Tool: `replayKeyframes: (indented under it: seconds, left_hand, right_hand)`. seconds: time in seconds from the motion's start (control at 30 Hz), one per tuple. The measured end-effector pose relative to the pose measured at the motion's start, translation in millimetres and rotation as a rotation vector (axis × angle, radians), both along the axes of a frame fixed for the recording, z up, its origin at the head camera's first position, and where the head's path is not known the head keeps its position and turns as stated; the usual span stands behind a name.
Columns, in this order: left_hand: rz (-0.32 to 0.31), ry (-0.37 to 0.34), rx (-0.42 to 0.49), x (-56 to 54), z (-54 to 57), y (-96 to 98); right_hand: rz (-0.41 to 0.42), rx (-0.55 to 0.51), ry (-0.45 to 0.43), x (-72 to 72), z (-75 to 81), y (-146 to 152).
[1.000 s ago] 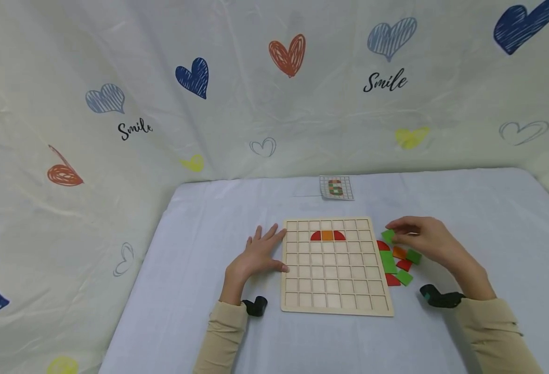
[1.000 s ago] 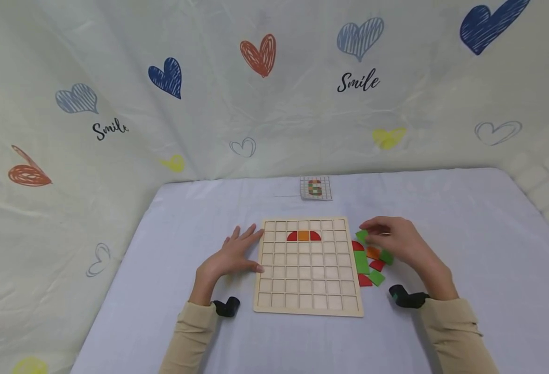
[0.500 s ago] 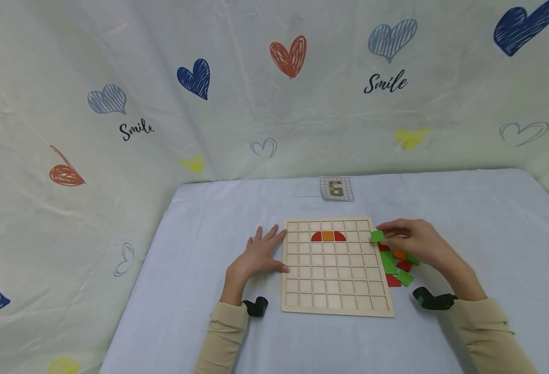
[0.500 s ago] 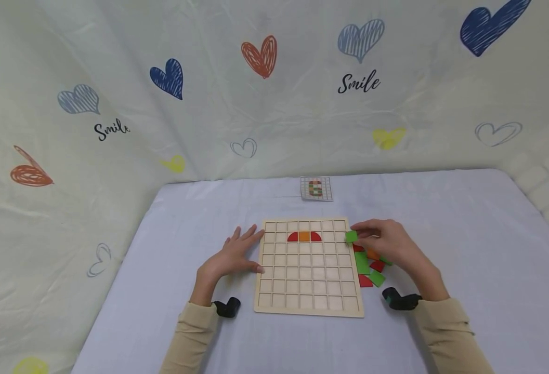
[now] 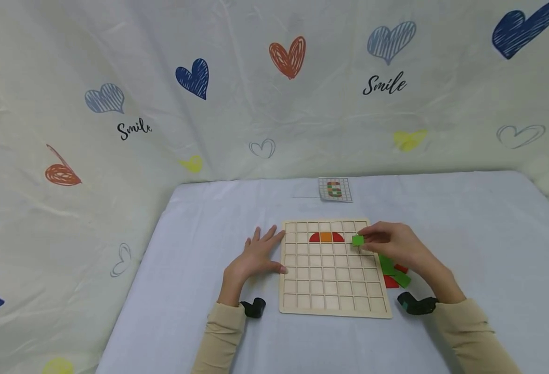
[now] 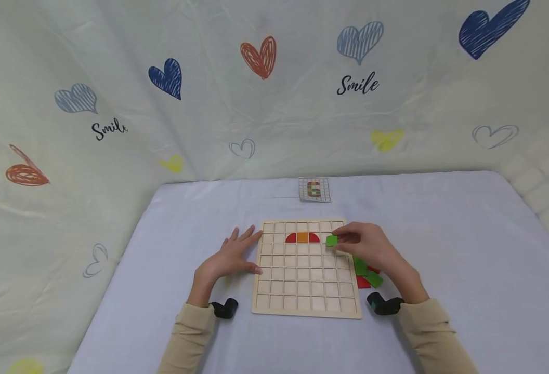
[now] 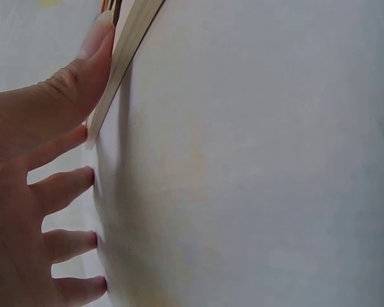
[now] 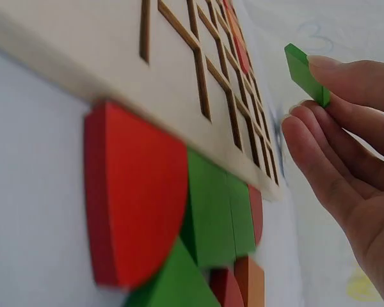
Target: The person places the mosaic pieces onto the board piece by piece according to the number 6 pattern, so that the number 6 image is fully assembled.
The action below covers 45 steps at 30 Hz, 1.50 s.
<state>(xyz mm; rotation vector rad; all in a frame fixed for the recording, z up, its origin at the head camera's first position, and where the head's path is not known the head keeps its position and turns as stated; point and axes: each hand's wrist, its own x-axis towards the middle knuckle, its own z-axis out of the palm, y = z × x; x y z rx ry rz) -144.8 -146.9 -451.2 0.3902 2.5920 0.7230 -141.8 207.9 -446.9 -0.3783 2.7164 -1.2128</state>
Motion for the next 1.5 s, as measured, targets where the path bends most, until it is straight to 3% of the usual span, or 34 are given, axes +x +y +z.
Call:
replayKeyframes:
  seconds: [0.7, 1.5]
  left_hand:
    - [-0.005, 0.008, -0.022, -0.3, 2.6, -0.6]
    - [-0.012, 0.005, -0.029, -1.7, 0.5, -0.9]
  right_hand:
    - [0.175, -0.030, 0.021, -15.4, 3.8, -43.8]
    - [0.309, 0.087, 0.093, -28.3, -5.8, -91.3]
